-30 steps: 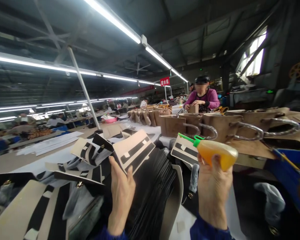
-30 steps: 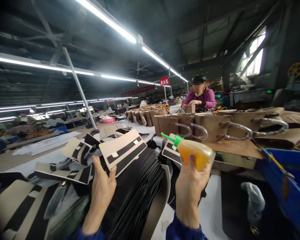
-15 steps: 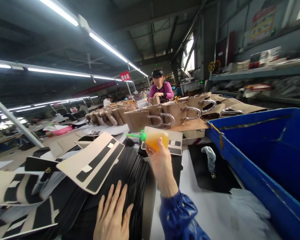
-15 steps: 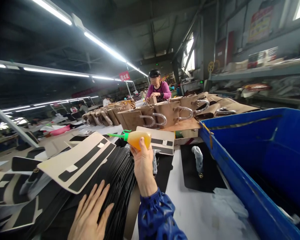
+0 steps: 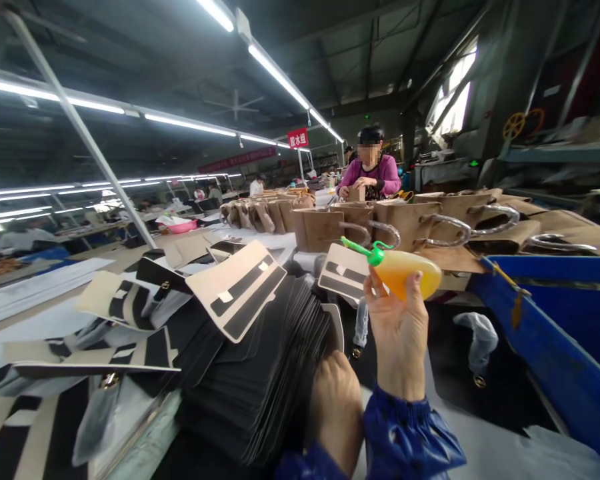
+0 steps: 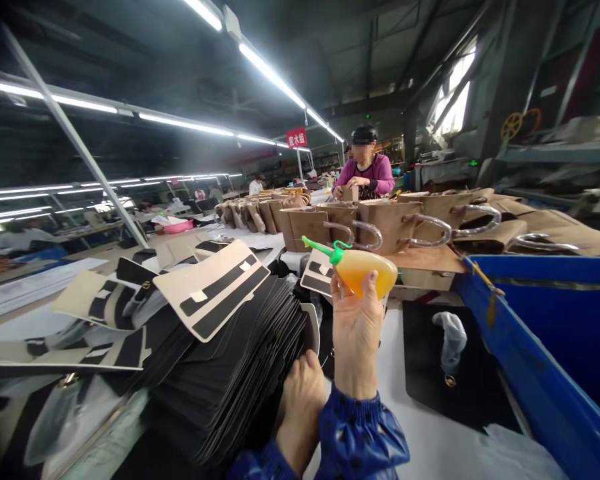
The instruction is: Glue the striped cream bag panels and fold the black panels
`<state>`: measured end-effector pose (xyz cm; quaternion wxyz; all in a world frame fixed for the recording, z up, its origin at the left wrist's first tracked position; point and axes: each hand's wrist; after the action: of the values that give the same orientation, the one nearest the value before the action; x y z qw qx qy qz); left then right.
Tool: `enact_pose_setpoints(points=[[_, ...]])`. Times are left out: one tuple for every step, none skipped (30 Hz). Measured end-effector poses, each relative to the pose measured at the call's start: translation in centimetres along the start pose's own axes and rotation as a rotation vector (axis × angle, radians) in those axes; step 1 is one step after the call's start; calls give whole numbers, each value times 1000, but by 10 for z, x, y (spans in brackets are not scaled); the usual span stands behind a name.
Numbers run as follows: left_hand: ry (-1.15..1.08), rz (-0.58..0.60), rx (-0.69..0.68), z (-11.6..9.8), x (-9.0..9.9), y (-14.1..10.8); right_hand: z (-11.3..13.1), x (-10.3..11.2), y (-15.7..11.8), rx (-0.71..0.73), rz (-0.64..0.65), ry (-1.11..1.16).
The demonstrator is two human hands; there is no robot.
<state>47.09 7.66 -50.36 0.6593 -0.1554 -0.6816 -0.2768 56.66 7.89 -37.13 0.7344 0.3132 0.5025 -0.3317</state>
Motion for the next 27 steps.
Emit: enact_pose_setpoints(points=[[4,12,50,-4,-2,8,0,0,0,-3,3,-5],[4,25,85,-6,-4,15,0,0,0,-7,4,-8],[-2,37,105,-6,-6,20,0,0,1,-11,2,-10],[-12,47,112,-5,-7,23,0,1,2,-14,0,-11],[-26,54,109,-4,-7,25,1,2,3,-12,-4,-11],[-42,60,103,-2,-7,27,1,2,4,-6,-7,-9],[-59,67,98,0,-5,28,2,2,4,1,-9,-7],[-78,72,94,2,-2,29,3,2,4,10,-9,-5],[-100,74,92,5,2,30,4,2,3,19,-7,-4],[-126,74,91,7,5,31,6,1,3,27,-5,-4],[-156,70,92,10,8,31,7,0,1,34,-3,-3],[-189,63,96,13,11,31,7,-1,0,40,-2,-4],[-224,53,103,15,13,30,8,-3,-1,44,-2,-5],[-261,41,112,17,15,29,8,-4,-3,48,-1,-7],[-298,26,121,19,16,27,8,-5,-4,51,1,-10],[-335,7,127,20,18,26,9,-6,-5,55,3,-14],[-375,-17,132,20,21,24,9,-6,-5,62,5,-18],[-416,-45,131,20,25,23,9,-6,-6,69,7,-22],[-460,-75,124,20,32,22,9,-6,-6,76,10,-25],[-506,-107,107,19,41,21,10,-6,-6,82,14,-28],[-555,-139,82,18,52,20,11,-5,-6,86,20,-31],[-601,-173,51,17,65,19,12,-6,-6,89,24,-32],[-642,-206,17,17,79,18,14,-6,-8,90,27,-32],[-674,-238,-19,17,95,17,17,-8,-11,92,28,-31],[-695,-269,-49,18,110,16,20,-10,-15,104,29,-33],[-703,-299,-75,20,125,15,24,-14,-20,121,31,-42],[-702,-328,-95,22,139,13,29,-17,-26,141,32,-63]])
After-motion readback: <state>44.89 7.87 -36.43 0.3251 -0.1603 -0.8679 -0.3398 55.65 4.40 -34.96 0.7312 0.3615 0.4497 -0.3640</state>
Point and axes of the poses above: each hand's wrist, its own y-axis towards the middle knuckle, its own x-axis out of the back of the hand, z = x × y, and after that the axes turned 5 degrees about -x, right-handed
